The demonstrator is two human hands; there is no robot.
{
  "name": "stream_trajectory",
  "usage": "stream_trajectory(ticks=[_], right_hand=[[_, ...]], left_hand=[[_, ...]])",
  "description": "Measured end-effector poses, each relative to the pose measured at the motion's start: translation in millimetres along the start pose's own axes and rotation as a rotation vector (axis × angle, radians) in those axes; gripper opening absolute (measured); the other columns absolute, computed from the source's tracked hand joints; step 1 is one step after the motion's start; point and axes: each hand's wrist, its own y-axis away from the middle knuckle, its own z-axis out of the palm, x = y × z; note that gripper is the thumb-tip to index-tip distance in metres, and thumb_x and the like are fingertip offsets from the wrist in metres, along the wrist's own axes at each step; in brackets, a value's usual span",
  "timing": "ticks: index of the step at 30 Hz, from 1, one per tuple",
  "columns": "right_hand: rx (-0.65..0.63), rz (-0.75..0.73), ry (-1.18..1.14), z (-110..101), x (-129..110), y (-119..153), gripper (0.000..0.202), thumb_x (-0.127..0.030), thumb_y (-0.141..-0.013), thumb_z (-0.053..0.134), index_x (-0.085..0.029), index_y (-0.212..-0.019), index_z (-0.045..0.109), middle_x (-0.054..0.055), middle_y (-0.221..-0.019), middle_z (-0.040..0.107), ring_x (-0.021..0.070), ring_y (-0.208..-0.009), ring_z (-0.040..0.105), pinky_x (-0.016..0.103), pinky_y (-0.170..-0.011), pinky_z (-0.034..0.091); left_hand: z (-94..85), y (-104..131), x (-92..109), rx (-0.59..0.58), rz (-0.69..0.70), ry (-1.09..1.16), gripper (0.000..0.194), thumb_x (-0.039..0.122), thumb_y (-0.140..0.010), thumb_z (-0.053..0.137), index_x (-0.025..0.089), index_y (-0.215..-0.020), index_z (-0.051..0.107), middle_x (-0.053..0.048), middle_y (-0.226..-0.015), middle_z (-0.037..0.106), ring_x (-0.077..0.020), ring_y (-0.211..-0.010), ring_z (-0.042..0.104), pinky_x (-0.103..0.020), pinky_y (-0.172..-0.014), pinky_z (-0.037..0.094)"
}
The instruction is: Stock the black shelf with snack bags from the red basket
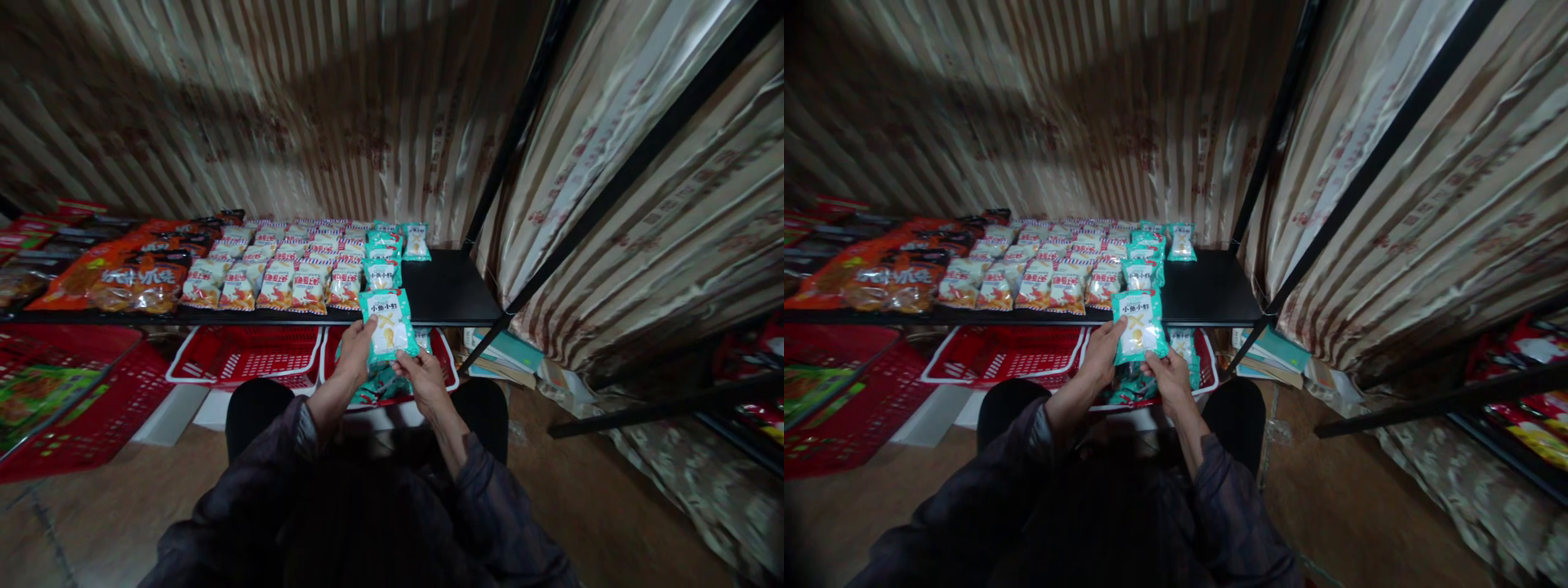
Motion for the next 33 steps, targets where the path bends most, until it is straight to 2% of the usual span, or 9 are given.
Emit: stream_trajectory(ticks=[4, 10, 15, 22, 26, 33], right_hand=[[-0.002, -0.043, 0.002, 2, -5, 0, 0.037, -0.041, -0.05, 0.084, -0.016, -0.073, 0.068, -0.004, -0.051, 0.063, 0.0092, -0.047, 0.055, 0.021, -0.047, 0.044], [0.01, -0.09, -0.008, 2, -10, -3, 0.036, -0.042, -0.053, 0.083, -0.016, -0.074, 0.068, -0.004, -0.05, 0.062, 0.0096, -0.046, 0.054, 0.022, -0.048, 0.043], [0.01, -0.086, -0.001, -2, -9, -2, 0.035, -0.04, -0.053, 0.083, -0.017, -0.075, 0.068, -0.004, -0.051, 0.062, 0.0096, -0.047, 0.055, 0.021, -0.048, 0.043], [0.014, -0.07, 0.031, -10, 4, -4, 0.034, -0.039, -0.058, 0.08, -0.017, -0.079, 0.067, -0.005, -0.051, 0.062, 0.0093, -0.047, 0.055, 0.021, -0.048, 0.044], [0.053, -0.052, 0.003, -14, 6, -6, 0.041, -0.039, -0.056, 0.082, -0.019, -0.086, 0.063, -0.009, -0.049, 0.058, 0.0094, -0.046, 0.055, 0.02, -0.047, 0.044], [0.074, -0.037, -0.019, -19, 10, -7, 0.041, -0.041, -0.056, 0.082, -0.021, -0.083, 0.059, -0.009, -0.053, 0.059, 0.0093, -0.047, 0.055, 0.02, -0.048, 0.044]], left_hand=[[2.5, 1, 6, -0.021, 0.025, 0.022, 0.043, 0.05, -0.055, 0.082, 0.016, -0.072, 0.062, -0.002, -0.068, 0.069, -0.0166, -0.061, 0.064, -0.028, -0.061, 0.051], [6.8, -4, 16, -0.089, 0.052, 0.071, 0.047, 0.049, -0.052, 0.082, 0.015, -0.078, 0.064, -0.003, -0.071, 0.07, -0.0175, -0.064, 0.065, -0.028, -0.062, 0.05], [9.6, -8, 19, -0.09, 0.04, 0.093, 0.049, 0.05, -0.047, 0.083, 0.015, -0.076, 0.063, -0.002, -0.07, 0.069, -0.0175, -0.064, 0.064, -0.029, -0.063, 0.051], [10.3, -14, 7, 0.019, 0.031, 0.112, 0.046, 0.049, -0.049, 0.081, 0.017, -0.074, 0.059, 0.003, -0.063, 0.063, -0.0128, -0.057, 0.059, -0.026, -0.059, 0.048], [12.0, -16, 3, 0.025, 0.022, 0.102, 0.041, 0.047, -0.053, 0.078, 0.017, -0.074, 0.059, 0.003, -0.064, 0.063, -0.0117, -0.057, 0.058, -0.025, -0.059, 0.047], [16.9, -19, -3, 0.015, 0.047, 0.107, 0.041, 0.047, -0.055, 0.079, 0.018, -0.073, 0.057, 0.003, -0.066, 0.063, -0.012, -0.059, 0.058, -0.025, -0.062, 0.047]])
